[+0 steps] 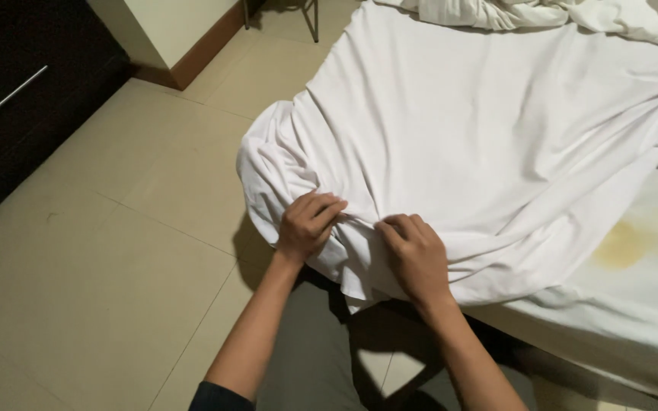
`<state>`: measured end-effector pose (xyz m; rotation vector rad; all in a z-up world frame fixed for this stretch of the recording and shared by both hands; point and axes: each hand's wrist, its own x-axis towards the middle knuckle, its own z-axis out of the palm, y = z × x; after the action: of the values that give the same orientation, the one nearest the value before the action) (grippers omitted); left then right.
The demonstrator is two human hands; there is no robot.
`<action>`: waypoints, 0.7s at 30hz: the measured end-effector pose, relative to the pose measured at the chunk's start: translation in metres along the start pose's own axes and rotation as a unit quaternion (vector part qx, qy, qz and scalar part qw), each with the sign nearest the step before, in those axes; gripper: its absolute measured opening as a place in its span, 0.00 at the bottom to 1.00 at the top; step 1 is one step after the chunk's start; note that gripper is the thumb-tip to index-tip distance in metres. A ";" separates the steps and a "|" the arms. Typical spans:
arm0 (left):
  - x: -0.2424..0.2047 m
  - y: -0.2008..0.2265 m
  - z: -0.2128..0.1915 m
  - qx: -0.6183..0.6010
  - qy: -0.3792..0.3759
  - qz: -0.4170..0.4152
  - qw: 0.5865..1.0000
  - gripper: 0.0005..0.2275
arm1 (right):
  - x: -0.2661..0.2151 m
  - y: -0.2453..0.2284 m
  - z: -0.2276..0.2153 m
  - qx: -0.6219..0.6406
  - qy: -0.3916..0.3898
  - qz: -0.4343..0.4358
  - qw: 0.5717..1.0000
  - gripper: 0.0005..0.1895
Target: The person spreads a white bed sheet over a mattress and smooths it with both hands, tucking the edges around the mattress corners. Earlier they pick up a folded white towel from a chair, adjust it, and set it on the chair seat.
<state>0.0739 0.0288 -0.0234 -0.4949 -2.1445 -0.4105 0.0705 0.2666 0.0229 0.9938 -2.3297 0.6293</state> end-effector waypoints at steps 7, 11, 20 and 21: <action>-0.018 -0.007 0.009 0.021 0.030 0.013 0.999 0.07 | -0.013 -0.005 -0.005 -0.005 0.022 -0.012 1.000 0.18; -0.015 0.003 -0.005 -0.009 0.030 0.006 0.999 0.06 | -0.016 -0.013 -0.007 0.010 0.001 0.007 1.000 0.20; -0.009 -0.012 -0.027 -0.081 -0.016 0.006 0.997 0.10 | 0.007 -0.036 -0.013 -0.008 -0.026 0.050 0.998 0.14; -0.006 -0.021 -0.028 -0.079 -0.012 0.008 0.997 0.12 | 0.013 -0.039 -0.011 -0.006 -0.025 0.043 0.999 0.16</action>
<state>0.0863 -0.0035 -0.0151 -0.6094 -2.1383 -0.5710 0.0954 0.2424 0.0479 0.9178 -2.4275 0.6306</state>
